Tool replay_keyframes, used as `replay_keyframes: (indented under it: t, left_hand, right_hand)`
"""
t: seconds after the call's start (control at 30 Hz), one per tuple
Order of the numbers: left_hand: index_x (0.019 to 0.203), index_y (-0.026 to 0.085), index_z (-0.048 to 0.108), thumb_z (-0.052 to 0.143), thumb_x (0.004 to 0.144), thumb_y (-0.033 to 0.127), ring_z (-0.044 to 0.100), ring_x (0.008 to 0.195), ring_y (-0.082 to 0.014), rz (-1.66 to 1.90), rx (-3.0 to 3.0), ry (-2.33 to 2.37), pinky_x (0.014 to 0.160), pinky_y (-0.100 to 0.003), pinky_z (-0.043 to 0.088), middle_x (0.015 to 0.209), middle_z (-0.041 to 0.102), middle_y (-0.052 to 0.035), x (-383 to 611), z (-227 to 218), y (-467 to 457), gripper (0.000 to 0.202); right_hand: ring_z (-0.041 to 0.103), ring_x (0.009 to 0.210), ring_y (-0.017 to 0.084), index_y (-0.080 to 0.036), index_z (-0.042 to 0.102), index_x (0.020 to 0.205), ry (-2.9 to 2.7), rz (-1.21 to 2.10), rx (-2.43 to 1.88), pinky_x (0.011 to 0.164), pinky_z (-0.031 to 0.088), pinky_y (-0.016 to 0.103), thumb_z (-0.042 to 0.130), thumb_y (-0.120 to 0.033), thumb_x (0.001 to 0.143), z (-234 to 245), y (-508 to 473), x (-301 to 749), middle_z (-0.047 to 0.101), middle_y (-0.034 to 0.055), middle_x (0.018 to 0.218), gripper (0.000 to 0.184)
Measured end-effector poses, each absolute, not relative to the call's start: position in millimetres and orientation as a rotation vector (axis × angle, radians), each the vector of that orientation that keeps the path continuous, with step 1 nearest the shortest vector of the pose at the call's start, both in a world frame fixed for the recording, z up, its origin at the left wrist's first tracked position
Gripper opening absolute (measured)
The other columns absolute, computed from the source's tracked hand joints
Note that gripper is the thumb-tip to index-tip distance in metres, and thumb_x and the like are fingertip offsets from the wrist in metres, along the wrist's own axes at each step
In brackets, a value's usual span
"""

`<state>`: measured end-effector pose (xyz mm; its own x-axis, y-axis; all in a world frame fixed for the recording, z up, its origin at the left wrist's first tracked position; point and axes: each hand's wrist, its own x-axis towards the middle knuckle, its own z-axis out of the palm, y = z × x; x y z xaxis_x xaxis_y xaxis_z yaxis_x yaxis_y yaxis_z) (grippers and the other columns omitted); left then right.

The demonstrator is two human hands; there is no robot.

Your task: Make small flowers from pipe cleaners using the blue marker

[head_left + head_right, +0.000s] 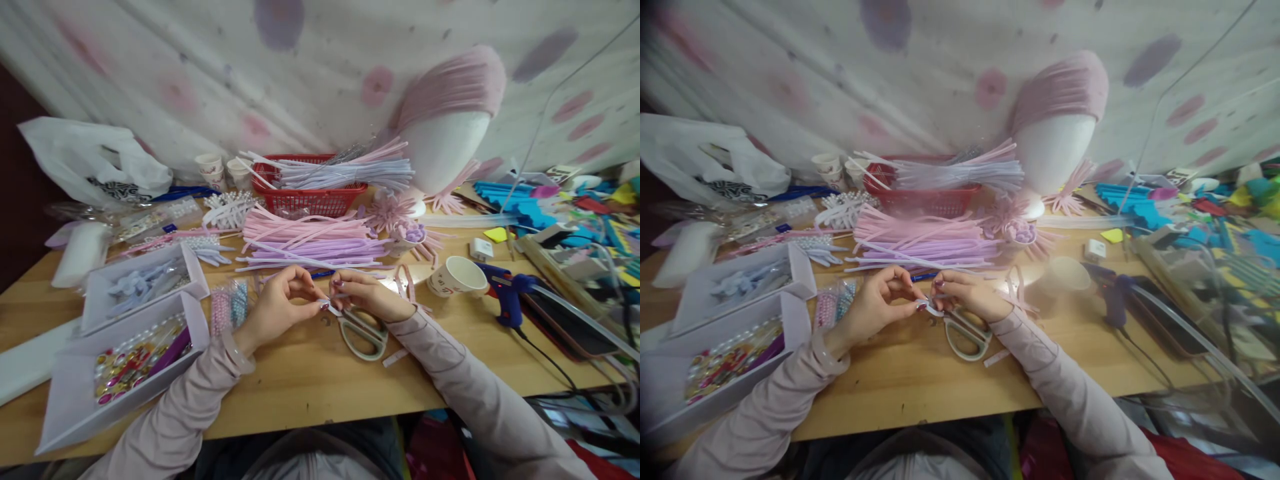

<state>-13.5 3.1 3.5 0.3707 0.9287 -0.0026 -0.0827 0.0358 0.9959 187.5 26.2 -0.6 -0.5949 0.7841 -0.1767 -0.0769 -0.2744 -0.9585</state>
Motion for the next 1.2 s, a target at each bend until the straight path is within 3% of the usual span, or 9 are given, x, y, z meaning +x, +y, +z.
replay_keyframes:
  t: [0.07, 0.13, 0.27, 0.37, 0.5, 0.63, 1.2]
  left_hand:
    - [0.081, 0.019, 0.044, 0.072, 0.067, 0.012, 0.068, 0.074, -0.0125, 0.989, 1.268, 0.891, 0.073, -0.024, 0.052, 0.079, 0.071, 0.0002, -13.5, 2.4, 4.1, 0.031]
    - [0.081, 0.018, 0.044, 0.072, 0.066, 0.012, 0.068, 0.073, -0.0123, 1.031, 1.231, 0.910, 0.073, -0.024, 0.052, 0.079, 0.070, 0.0011, -13.7, 1.1, 6.0, 0.032]
    - [0.080, 0.018, 0.045, 0.074, 0.062, 0.012, 0.068, 0.069, -0.0113, 1.091, 1.132, 0.938, 0.070, -0.022, 0.053, 0.076, 0.069, 0.0023, -14.3, 2.6, 8.9, 0.035]
    - [0.081, 0.018, 0.046, 0.075, 0.062, 0.014, 0.068, 0.066, -0.0110, 1.070, 1.099, 0.949, 0.066, -0.022, 0.054, 0.075, 0.070, 0.0011, -13.3, 6.8, 7.9, 0.035]
    - [0.081, 0.017, 0.048, 0.076, 0.061, 0.014, 0.066, 0.064, -0.0100, 1.065, 1.108, 0.955, 0.064, -0.021, 0.053, 0.074, 0.070, 0.0014, -10.0, 9.1, 4.9, 0.035]
    - [0.080, 0.018, 0.048, 0.075, 0.063, 0.012, 0.066, 0.070, -0.0085, 1.112, 1.128, 0.956, 0.071, -0.019, 0.051, 0.074, 0.071, 0.0021, -8.9, 5.5, 4.2, 0.033]
    - [0.078, 0.019, 0.046, 0.078, 0.063, 0.019, 0.066, 0.070, -0.0113, 1.141, 1.057, 1.006, 0.066, -0.020, 0.049, 0.072, 0.069, 0.0022, -1.0, -6.0, 1.0, 0.035]
  right_hand:
    - [0.057, 0.062, 0.011, -0.012, 0.064, 0.077, -1.300, 1.972, -0.789, 0.059, 0.042, 0.023, 0.065, -0.041, 0.081, 0.1, 27.4, 189.2, 0.064, 0.0035, 0.068, 0.029]
    - [0.060, 0.068, 0.011, -0.011, 0.069, 0.088, -1.264, 2.025, -0.658, 0.064, 0.045, 0.023, 0.070, -0.042, 0.077, 1.6, 27.2, 191.0, 0.067, 0.0054, 0.076, 0.033]
    - [0.064, 0.078, 0.012, -0.014, 0.067, 0.111, -1.382, 2.020, -0.549, 0.073, 0.050, 0.024, 0.074, -0.031, 0.076, 3.1, 22.7, 192.0, 0.071, 0.0066, 0.092, 0.040]
    - [0.067, 0.075, 0.013, -0.015, 0.071, 0.101, -1.474, 1.950, -0.619, 0.072, 0.053, 0.026, 0.069, -0.028, 0.081, 2.8, 19.3, 191.3, 0.073, 0.0070, 0.086, 0.024]
    - [0.066, 0.067, 0.013, -0.013, 0.074, 0.091, -1.667, 1.811, -0.697, 0.065, 0.055, 0.026, 0.069, -0.032, 0.080, 5.7, 19.8, 190.3, 0.073, 0.0078, 0.077, 0.023]
    - [0.064, 0.071, 0.015, -0.012, 0.076, 0.081, -1.929, 1.514, -0.678, 0.069, 0.052, 0.027, 0.070, -0.031, 0.079, 11.2, 22.0, 188.0, 0.071, 0.0085, 0.073, 0.020]
    - [0.050, 0.052, 0.009, -0.014, 0.065, 0.066, -1.978, 0.995, -1.241, 0.049, 0.036, 0.021, 0.061, -0.036, 0.084, 8.7, 5.5, 178.7, 0.060, 0.0009, 0.058, 0.029]
